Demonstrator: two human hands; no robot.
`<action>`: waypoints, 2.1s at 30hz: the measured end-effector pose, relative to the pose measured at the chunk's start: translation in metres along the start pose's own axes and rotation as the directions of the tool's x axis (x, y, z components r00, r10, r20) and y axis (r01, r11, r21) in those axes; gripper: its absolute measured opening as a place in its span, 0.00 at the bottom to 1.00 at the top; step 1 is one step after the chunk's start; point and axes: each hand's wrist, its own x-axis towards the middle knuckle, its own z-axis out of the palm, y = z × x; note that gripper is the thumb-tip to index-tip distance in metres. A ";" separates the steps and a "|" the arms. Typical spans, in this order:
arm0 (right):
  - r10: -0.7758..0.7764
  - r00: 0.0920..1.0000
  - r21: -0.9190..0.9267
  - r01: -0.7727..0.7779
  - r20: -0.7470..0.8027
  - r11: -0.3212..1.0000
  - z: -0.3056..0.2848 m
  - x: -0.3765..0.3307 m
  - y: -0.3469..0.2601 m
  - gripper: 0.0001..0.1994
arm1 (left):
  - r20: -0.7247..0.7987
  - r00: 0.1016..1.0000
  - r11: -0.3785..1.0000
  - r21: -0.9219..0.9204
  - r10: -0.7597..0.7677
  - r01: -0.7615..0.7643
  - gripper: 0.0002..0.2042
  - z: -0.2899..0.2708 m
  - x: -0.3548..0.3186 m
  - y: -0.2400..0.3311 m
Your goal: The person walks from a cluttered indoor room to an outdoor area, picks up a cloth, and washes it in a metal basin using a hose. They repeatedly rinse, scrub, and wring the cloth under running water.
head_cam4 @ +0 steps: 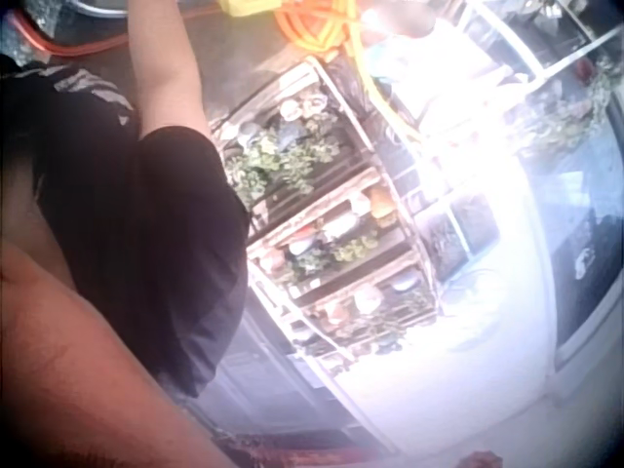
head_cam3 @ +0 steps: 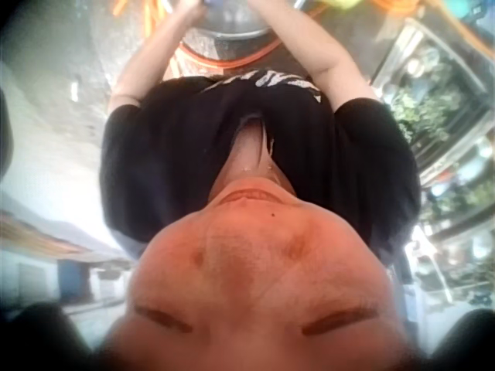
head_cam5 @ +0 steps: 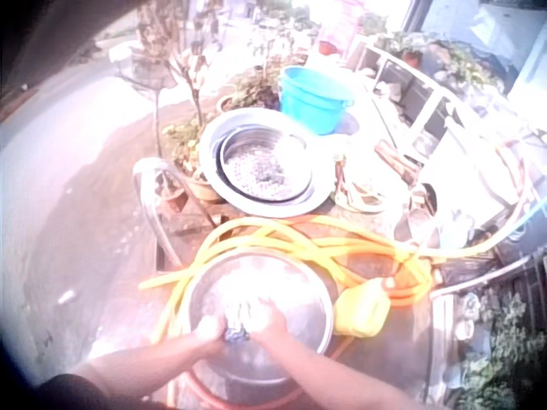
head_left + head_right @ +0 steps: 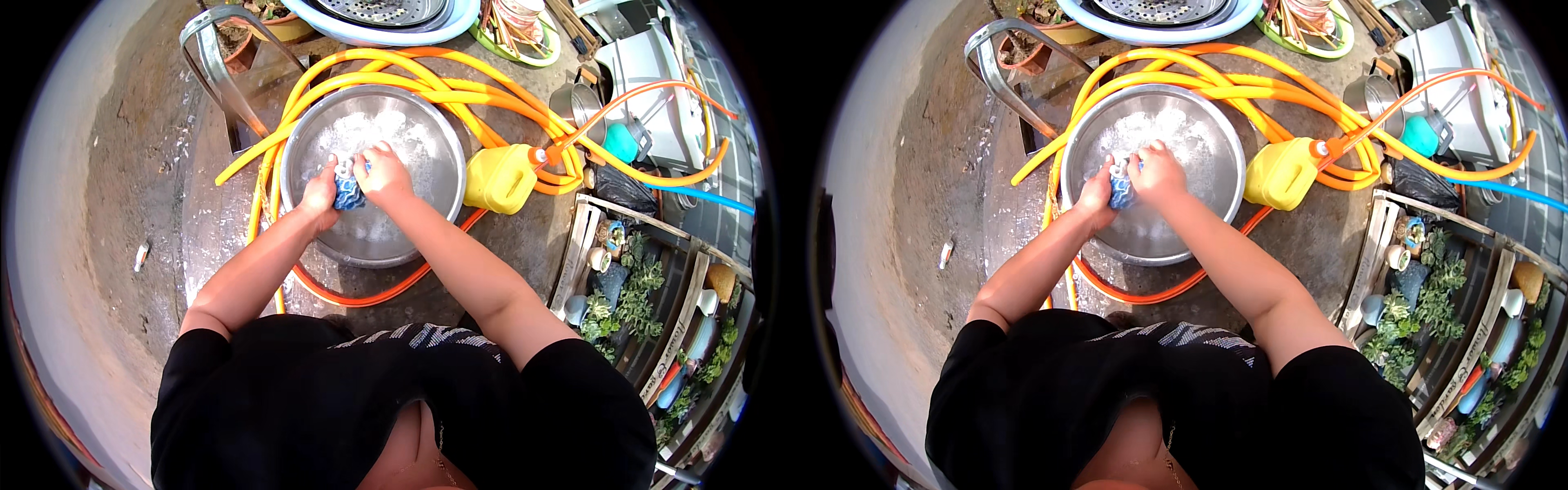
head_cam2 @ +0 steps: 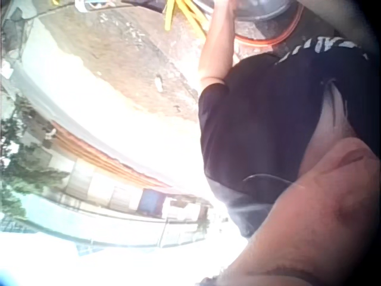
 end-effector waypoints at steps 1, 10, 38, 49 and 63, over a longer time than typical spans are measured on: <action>-0.078 0.996 -0.023 0.077 -0.035 0.997 -0.004 -0.004 0.008 0.09 | -0.007 1.000 1.000 0.010 -0.005 0.005 0.24 -0.005 0.001 0.009; 0.033 0.998 -0.271 -0.018 0.049 0.962 -0.023 -0.028 0.048 0.16 | 0.071 0.917 0.493 0.826 0.392 -0.274 0.27 -0.033 0.046 -0.001; -0.084 0.903 -0.277 0.217 0.421 0.936 -0.013 -0.050 0.065 0.26 | 0.614 0.773 -0.656 0.518 -0.161 -0.548 0.12 -0.022 -0.003 -0.012; 0.021 0.971 -0.166 0.019 0.238 0.986 -0.011 -0.037 0.062 0.26 | 0.745 0.663 -0.802 0.440 0.074 -0.405 0.22 -0.025 -0.016 0.000; -0.365 0.926 0.469 0.280 0.100 0.838 -0.041 -0.086 -0.102 0.24 | 0.135 0.924 0.931 0.135 -0.357 0.340 0.22 -0.014 -0.019 0.035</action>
